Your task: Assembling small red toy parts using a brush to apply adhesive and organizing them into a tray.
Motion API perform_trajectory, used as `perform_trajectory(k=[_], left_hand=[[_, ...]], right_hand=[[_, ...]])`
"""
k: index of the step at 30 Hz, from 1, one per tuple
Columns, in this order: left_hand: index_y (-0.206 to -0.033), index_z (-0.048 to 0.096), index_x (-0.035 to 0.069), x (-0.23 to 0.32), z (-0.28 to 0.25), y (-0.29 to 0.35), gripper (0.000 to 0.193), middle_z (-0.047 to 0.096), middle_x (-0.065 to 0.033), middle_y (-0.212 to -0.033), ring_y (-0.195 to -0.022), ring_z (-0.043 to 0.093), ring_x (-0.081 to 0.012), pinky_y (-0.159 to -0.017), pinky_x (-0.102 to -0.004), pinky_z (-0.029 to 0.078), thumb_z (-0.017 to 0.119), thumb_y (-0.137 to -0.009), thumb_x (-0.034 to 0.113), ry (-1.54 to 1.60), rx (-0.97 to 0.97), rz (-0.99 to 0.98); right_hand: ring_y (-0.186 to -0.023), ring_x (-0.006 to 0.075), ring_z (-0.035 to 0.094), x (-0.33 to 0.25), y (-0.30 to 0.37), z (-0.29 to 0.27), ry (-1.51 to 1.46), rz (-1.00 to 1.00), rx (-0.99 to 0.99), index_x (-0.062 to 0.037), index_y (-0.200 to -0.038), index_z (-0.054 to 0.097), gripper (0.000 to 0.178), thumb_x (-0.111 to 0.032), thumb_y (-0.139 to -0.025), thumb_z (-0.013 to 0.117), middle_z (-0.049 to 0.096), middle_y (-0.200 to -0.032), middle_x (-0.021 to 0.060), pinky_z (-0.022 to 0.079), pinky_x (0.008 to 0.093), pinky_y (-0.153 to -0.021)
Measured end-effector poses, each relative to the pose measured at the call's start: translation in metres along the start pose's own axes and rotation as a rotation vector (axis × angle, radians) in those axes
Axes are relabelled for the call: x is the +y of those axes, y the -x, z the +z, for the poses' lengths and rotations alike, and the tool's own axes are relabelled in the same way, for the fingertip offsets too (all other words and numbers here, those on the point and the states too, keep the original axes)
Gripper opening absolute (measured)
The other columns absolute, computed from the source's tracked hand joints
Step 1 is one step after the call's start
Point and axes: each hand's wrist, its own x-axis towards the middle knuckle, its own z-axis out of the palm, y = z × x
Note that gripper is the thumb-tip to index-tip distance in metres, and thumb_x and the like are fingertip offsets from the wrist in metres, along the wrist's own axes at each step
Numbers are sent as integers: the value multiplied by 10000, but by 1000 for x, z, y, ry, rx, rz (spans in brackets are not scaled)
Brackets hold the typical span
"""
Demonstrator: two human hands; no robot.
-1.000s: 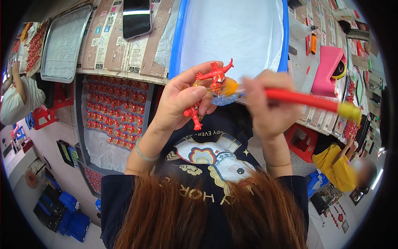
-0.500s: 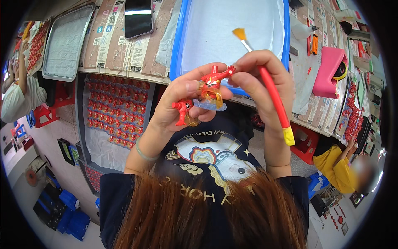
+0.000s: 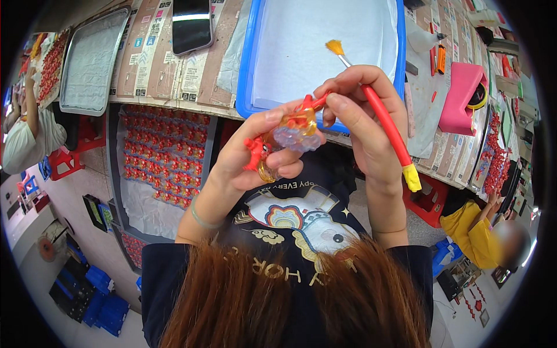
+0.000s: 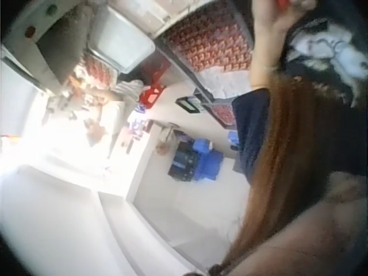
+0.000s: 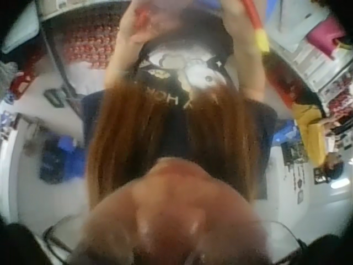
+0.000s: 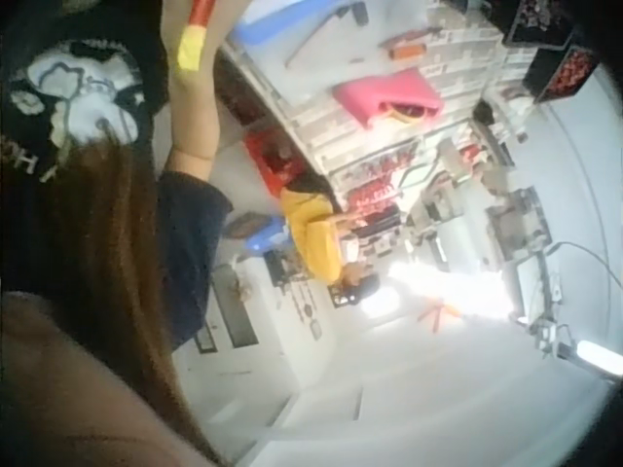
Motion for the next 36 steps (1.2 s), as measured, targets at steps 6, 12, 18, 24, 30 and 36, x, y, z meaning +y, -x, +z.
perform_trajectory(k=[6,12,18,24,30,36], left_hand=[[-1192,300,41,-2,9,0,648,429,-104,-1001,-579,467,-77,-536,-200,393,634,-638,79,-922,165,336],[-1068,454,34,-7,14,-4,520,453,-63,-997,-784,487,-93,-675,-194,399,672,-599,74,-1382,298,578],[-1020,487,26,-12,21,-3,430,499,-65,-956,-814,496,-105,-707,-211,395,655,-626,53,-1368,316,608],[-917,526,2,-13,21,-3,321,548,-82,-854,-763,530,-139,-661,-218,415,623,-612,4,-1633,373,758],[-866,536,-4,0,21,-3,299,573,-102,-803,-709,565,-191,-608,-240,437,618,-579,-1,-1889,149,885],[-872,537,-9,2,24,1,272,583,-99,-787,-672,576,-181,-578,-232,440,599,-607,2,-1945,122,803]], right_hand=[[-661,105,521,-1,3,1,-174,23,111,-14,-908,437,174,0,-747,500,536,-803,93,449,228,-614],[-687,109,518,0,12,5,-318,88,156,-40,-877,413,170,8,-745,509,528,-804,78,448,229,-636],[-679,114,516,-1,13,4,-223,64,157,-45,-852,408,180,4,-734,535,534,-786,72,437,230,-637],[-663,130,521,0,16,1,-295,133,88,-44,-835,401,177,15,-725,527,540,-785,102,439,244,-611],[-664,112,533,-7,20,-1,-164,96,24,-41,-774,401,165,25,-720,542,555,-755,101,446,213,-617],[-654,109,536,-6,21,-2,-114,125,-14,-42,-727,394,162,22,-721,543,561,-736,108,448,210,-611]])
